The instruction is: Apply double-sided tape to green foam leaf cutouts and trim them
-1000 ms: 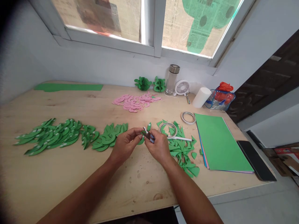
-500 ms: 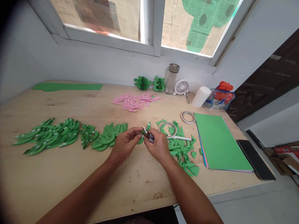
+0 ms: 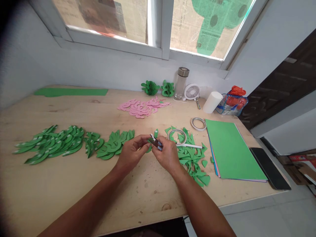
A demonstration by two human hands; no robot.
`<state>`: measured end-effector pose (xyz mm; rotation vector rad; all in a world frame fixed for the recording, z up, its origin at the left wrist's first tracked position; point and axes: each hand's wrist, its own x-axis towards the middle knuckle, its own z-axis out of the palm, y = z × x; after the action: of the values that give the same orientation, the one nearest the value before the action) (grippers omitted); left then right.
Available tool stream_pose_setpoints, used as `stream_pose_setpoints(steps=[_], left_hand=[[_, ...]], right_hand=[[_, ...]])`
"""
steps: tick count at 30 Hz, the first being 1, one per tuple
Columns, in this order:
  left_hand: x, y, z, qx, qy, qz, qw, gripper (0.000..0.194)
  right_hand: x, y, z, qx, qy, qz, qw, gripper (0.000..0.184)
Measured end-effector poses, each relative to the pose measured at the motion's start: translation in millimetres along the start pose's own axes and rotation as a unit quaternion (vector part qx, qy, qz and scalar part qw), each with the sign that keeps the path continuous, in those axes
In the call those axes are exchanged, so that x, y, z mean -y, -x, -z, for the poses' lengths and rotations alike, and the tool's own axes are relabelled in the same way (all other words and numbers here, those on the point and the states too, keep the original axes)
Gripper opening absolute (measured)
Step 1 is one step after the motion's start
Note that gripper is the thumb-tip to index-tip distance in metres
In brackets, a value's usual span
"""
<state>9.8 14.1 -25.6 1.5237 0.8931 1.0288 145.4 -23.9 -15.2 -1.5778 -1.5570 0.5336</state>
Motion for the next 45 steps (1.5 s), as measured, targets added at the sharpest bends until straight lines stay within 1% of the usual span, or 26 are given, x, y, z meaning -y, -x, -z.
stream_pose_setpoints(steps=[5,9,13,16,21,26,32,41,45], left_hand=[[-1.0,0.2,0.3,-0.002,0.01,0.0,1.0,0.025],[-4.7,-1.1,0.3,-0.019,0.05,0.015,0.998,0.021],[-5.6,-2.8,-0.1,-0.036,0.093,0.038,0.994,0.023],[-5.5,-3.2,-0.6,-0.047,0.114,0.044,0.991,0.024],[-5.3,-3.1,-1.1,-0.052,0.121,0.051,0.99,0.026],[-3.3,-2.9,-0.5,-0.045,0.114,0.042,0.992,0.027],[-3.5,-1.8,-0.4,-0.032,0.073,0.022,0.997,0.026],[-1.0,-1.8,-0.4,-0.019,0.049,0.022,0.998,0.026],[-2.9,-2.9,-0.6,-0.003,0.043,0.028,0.999,0.019]], right_hand=[[0.9,-0.4,0.1,-0.011,-0.012,-0.008,1.0,0.009],[1.3,-1.0,0.5,-0.021,-0.037,-0.02,0.999,0.011],[1.2,-0.8,0.7,-0.028,-0.052,-0.024,0.998,0.013],[1.1,-0.6,0.2,-0.027,-0.062,-0.026,0.997,0.014],[2.0,-0.7,-0.7,-0.015,-0.075,-0.035,0.996,0.016],[4.0,-1.3,-0.4,-0.007,-0.085,-0.03,0.996,0.016],[4.3,-1.5,-0.2,-0.011,-0.075,-0.037,0.996,0.015],[3.2,-1.6,-0.8,-0.009,-0.066,-0.03,0.997,0.011],[1.8,-2.1,1.3,-0.019,-0.061,-0.042,0.997,0.01]])
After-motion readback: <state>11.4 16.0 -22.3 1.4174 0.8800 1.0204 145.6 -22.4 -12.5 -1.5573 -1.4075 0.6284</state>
